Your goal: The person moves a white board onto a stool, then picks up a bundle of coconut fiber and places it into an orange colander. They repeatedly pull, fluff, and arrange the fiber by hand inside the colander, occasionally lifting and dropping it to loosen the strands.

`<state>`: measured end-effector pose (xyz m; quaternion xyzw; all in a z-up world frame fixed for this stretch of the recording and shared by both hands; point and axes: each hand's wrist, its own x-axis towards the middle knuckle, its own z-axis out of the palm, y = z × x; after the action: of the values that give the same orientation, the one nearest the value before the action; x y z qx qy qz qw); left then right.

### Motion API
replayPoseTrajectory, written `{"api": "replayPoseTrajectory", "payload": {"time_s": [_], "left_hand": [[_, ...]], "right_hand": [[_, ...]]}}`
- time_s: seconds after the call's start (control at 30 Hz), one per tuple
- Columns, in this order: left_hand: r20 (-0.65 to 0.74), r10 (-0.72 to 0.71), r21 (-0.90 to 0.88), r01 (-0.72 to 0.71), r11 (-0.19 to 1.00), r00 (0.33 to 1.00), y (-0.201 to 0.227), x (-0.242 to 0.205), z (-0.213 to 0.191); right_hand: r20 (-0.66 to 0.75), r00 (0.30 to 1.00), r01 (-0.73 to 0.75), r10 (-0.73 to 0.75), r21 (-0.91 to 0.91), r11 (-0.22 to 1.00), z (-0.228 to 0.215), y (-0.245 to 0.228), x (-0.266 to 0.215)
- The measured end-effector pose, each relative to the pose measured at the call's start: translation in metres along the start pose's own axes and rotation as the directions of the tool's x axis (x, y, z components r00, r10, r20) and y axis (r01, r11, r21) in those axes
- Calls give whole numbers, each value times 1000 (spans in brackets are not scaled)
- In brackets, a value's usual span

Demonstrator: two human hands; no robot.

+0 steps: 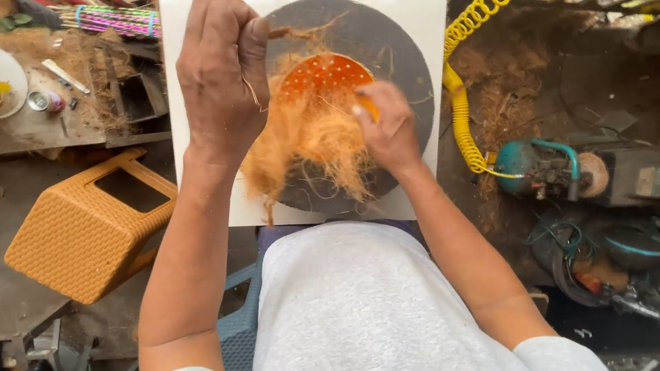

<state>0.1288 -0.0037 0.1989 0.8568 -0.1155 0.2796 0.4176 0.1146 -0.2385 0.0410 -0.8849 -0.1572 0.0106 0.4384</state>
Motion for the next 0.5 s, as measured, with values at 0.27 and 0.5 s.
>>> {"api": "replayPoseTrajectory", "payload": {"time_s": [0.27,0.5], "left_hand": [[217,-87,38,81,996,972,-20,-44,84],[273,-227,2,235,972,935,-23,-72,69]], "right_hand": [[194,981,-89,5,424,901,-73,-54,36],[287,893,-429,346,318,845,-109,-19,29]]}}
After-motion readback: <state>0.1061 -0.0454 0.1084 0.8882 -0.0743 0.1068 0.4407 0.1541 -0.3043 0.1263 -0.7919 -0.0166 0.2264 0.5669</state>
